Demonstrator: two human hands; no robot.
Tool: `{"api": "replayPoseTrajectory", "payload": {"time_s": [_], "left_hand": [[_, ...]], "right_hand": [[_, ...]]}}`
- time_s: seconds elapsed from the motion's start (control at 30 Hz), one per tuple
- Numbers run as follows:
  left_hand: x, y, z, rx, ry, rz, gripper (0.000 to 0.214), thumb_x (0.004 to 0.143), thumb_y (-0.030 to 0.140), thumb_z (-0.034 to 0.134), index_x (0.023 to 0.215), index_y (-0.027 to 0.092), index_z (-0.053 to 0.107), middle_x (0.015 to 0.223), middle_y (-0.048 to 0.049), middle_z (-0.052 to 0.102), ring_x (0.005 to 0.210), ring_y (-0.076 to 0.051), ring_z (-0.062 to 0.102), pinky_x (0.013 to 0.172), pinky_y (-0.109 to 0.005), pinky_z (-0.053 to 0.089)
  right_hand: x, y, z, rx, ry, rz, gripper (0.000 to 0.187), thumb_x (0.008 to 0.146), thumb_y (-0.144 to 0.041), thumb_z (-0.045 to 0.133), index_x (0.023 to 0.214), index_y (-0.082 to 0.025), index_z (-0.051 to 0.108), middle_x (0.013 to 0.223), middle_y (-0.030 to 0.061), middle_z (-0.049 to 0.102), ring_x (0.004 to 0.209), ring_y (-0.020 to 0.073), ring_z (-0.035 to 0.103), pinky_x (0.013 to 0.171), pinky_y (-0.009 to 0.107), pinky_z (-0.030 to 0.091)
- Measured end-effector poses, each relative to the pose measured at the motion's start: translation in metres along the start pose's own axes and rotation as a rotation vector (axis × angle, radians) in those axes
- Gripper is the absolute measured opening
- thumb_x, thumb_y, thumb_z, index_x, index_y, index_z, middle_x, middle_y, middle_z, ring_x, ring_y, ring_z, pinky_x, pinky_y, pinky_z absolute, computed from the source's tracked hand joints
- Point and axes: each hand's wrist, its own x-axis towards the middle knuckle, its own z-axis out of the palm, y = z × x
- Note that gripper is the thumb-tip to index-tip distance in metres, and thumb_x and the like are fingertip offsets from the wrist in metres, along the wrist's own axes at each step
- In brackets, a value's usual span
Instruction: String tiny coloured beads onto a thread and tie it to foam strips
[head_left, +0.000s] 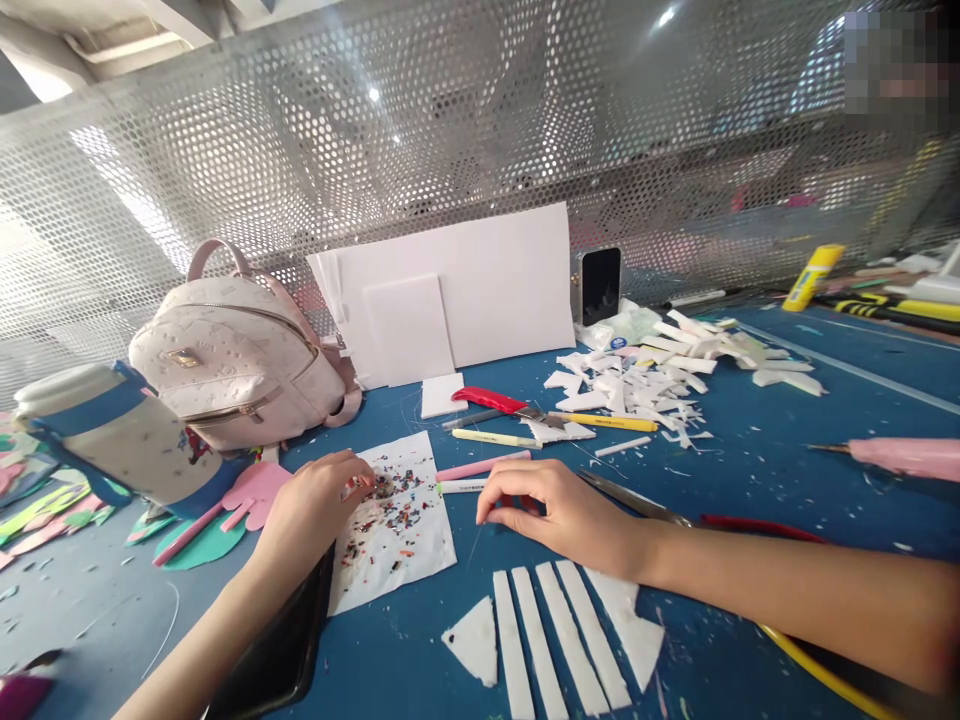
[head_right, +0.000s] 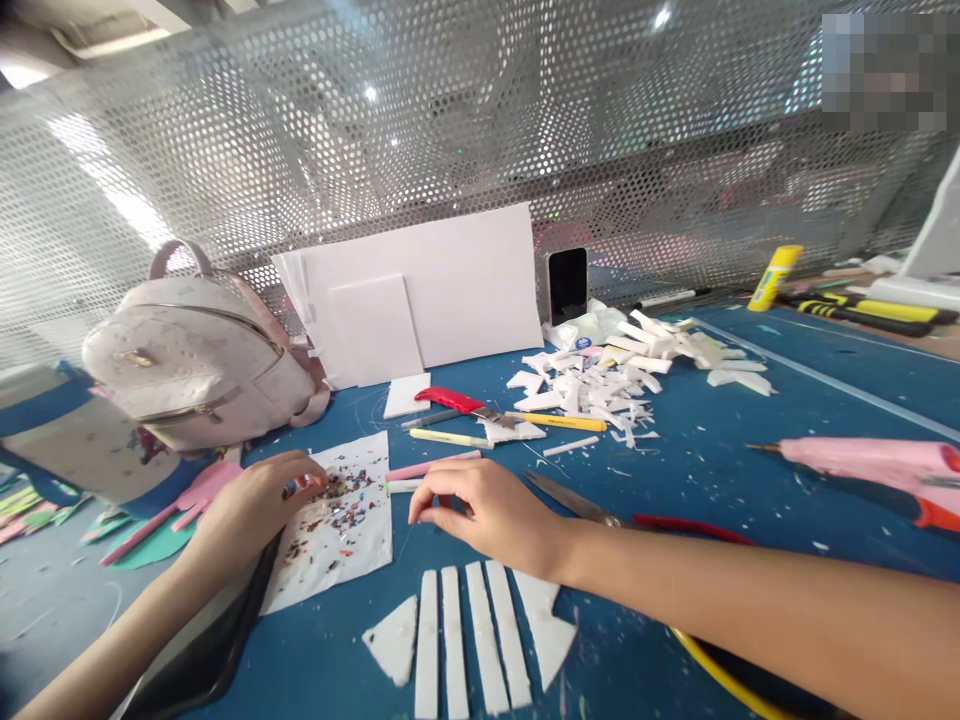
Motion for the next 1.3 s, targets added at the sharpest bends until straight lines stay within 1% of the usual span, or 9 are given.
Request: {"api": "replayPoseTrajectory", "payload": {"time_s": [0.33, 0.57, 0.67, 0.77, 0.87, 1.0, 1.13, 1.2, 1.3], "left_hand": [[0.001, -0.001, 0.003, 0.023, -0.006, -0.007, 0.022, 0.089, 0.026, 0.047, 0.085, 0.025, 0.069, 0.1, -0.0037, 0.071, 0.088, -0.026, 0.067, 0.065, -0.028, 0.042], [0.001, 0.0, 0.006, 0.003, -0.007, -0.006, 0.022, 0.089, 0.025, 0.045, 0.084, 0.024, 0.066, 0.097, -0.0045, 0.068, 0.083, -0.025, 0.066, 0.063, -0.029, 0.042], [0.001, 0.0, 0.006, 0.001, -0.008, 0.015, 0.022, 0.09, 0.026, 0.043, 0.082, 0.023, 0.064, 0.096, -0.0052, 0.067, 0.083, -0.024, 0.066, 0.066, -0.03, 0.043], [0.002, -0.004, 0.005, -0.039, 0.021, 0.041, 0.021, 0.091, 0.026, 0.043, 0.082, 0.023, 0.062, 0.096, -0.0051, 0.065, 0.083, -0.024, 0.065, 0.07, -0.031, 0.044], [0.002, -0.005, 0.002, -0.172, 0.091, 0.066, 0.016, 0.09, 0.027, 0.047, 0.084, 0.022, 0.06, 0.093, -0.0044, 0.064, 0.08, -0.022, 0.062, 0.071, -0.031, 0.044], [-0.003, 0.015, 0.001, -0.487, 0.108, 0.126, 0.014, 0.09, 0.028, 0.051, 0.081, 0.021, 0.061, 0.09, -0.0037, 0.065, 0.078, -0.019, 0.06, 0.07, -0.028, 0.045], [-0.014, 0.048, 0.008, -0.777, 0.047, 0.117, 0.013, 0.088, 0.024, 0.055, 0.079, 0.02, 0.062, 0.083, -0.0034, 0.065, 0.076, -0.018, 0.06, 0.07, -0.027, 0.046], [-0.019, 0.058, 0.011, -0.846, 0.031, 0.118, 0.011, 0.087, 0.021, 0.055, 0.078, 0.02, 0.062, 0.083, -0.0029, 0.065, 0.077, -0.018, 0.06, 0.071, -0.027, 0.046], [-0.022, 0.064, 0.014, -0.881, 0.008, 0.129, 0.011, 0.087, 0.019, 0.056, 0.079, 0.02, 0.063, 0.082, -0.0027, 0.064, 0.077, -0.018, 0.058, 0.07, -0.027, 0.045]], "right_hand": [[0.0, 0.0, 0.0, -0.016, -0.004, -0.011, 0.015, 0.092, -0.012, 0.058, 0.089, -0.021, 0.07, 0.084, 0.0, 0.067, 0.063, 0.0101, 0.054, 0.06, 0.025, 0.044], [0.001, -0.002, 0.0, -0.006, 0.0, -0.013, 0.015, 0.092, -0.012, 0.058, 0.088, -0.02, 0.07, 0.083, 0.0004, 0.068, 0.07, 0.0121, 0.058, 0.062, 0.026, 0.045], [0.001, -0.001, 0.0, -0.014, 0.003, -0.008, 0.015, 0.092, -0.013, 0.058, 0.088, -0.02, 0.07, 0.084, 0.0003, 0.068, 0.069, 0.0118, 0.058, 0.062, 0.026, 0.045], [0.001, 0.0, 0.0, -0.007, -0.005, -0.011, 0.015, 0.092, -0.012, 0.058, 0.089, -0.02, 0.07, 0.086, 0.0002, 0.068, 0.069, 0.0113, 0.057, 0.062, 0.025, 0.045], [0.0, 0.001, 0.0, 0.001, -0.004, -0.001, 0.015, 0.092, -0.012, 0.057, 0.089, -0.021, 0.07, 0.085, 0.0001, 0.067, 0.067, 0.0104, 0.055, 0.058, 0.024, 0.043], [0.0, 0.001, 0.0, -0.02, 0.028, 0.03, 0.014, 0.091, -0.012, 0.057, 0.089, -0.021, 0.068, 0.089, 0.0011, 0.065, 0.065, 0.0099, 0.053, 0.057, 0.024, 0.042], [0.0, -0.002, -0.001, 0.015, 0.085, 0.021, 0.009, 0.091, -0.015, 0.058, 0.09, -0.019, 0.066, 0.09, 0.0029, 0.063, 0.068, 0.0109, 0.054, 0.057, 0.023, 0.043], [-0.001, -0.002, -0.002, 0.031, 0.109, 0.006, 0.007, 0.091, -0.017, 0.059, 0.09, -0.019, 0.065, 0.09, 0.0029, 0.063, 0.069, 0.0114, 0.053, 0.056, 0.023, 0.043], [-0.002, -0.002, -0.002, 0.046, 0.14, -0.012, 0.006, 0.091, -0.018, 0.059, 0.091, -0.019, 0.065, 0.089, 0.0026, 0.063, 0.069, 0.0119, 0.053, 0.055, 0.024, 0.042]]}}
